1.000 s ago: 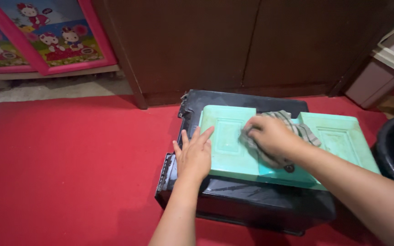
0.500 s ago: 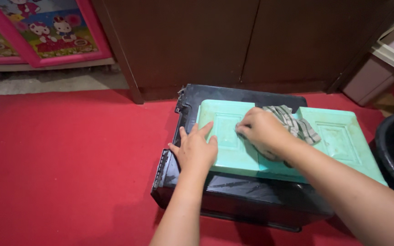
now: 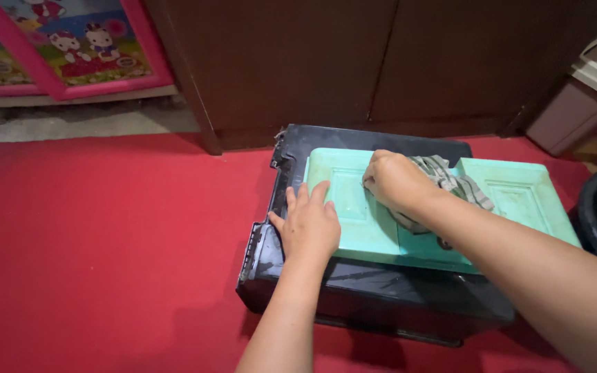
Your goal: The person opens a black plastic container, removes a light green lid, and wipes the inside of the lid with a wet cloth. They then wipe the inside of the container and the exterior of the lid before closing the container.
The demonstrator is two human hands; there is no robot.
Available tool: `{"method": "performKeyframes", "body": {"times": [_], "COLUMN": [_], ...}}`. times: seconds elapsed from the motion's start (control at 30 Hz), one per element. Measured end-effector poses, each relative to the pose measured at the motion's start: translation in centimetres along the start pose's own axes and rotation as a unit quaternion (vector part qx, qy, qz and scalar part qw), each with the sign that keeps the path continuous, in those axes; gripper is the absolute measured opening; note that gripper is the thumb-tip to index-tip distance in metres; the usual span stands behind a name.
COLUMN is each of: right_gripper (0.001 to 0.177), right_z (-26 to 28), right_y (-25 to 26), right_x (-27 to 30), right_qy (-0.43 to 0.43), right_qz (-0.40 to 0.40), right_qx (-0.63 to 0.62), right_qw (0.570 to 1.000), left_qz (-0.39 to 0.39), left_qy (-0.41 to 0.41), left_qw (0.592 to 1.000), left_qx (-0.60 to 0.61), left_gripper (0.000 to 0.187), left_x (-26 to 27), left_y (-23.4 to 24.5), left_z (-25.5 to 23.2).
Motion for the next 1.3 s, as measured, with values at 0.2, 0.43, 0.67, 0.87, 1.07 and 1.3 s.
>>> {"method": "performKeyframes", "body": {"times": [0.2,0.43,0.67,0.87,1.07,1.3], "right_gripper": [0.012,0.011,0.012,0.011,0.012,0.014], "right_z": [1.8,1.2,2.2,1.0,1.1,0.4], "right_y": [-0.4,0.1,-0.2,0.2,-0.6,-0.1], "right_x": [3.9,1.5,4.8,2.4,3.9,2.6], "right_qy": [0.028,-0.018,0.028,-0.006,-0.003,-0.076], "right_qz": [0.049,-0.004,0.025,-0.011,0.04,0.001], "right_qx": [-0.026,-0.013,-0.052,-0.019,-0.056,-0.032], "right_qw": [0.998,1.0,0.998,1.0,0.998,0.997], "left_qz": [0.004,-0.007,0.003,0.009,0.014,0.005], "left_qy": [0.011,-0.001,0.014,0.011,0.017,0.005], "left_qw": [1.0,1.0,1.0,1.0,1.0,1.0], "left_qx": [-0.001,0.007,0.003,0.0,0.004,0.005], "left_gripper": [0.047,0.047,0.047,0.048,0.048,0.048], "left_x": [0.0,0.1,-0.1,-0.1,-0.2,-0.3], "left_y": [-0.3,-0.5,-0.6,-0.6,-0.7,-1.2], "left_z": [-0.2,0.4,-0.1,-0.1,-0.2,0.1]}}
Point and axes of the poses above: each hand's wrist, its own x-axis away from the middle knuckle, its own y-axis out of the back of the hand, z = x × y, the point moved 4 cm from there along -x, towards the middle knuckle, and after that the axes turned 6 degrees about y, right-handed, at the moved point
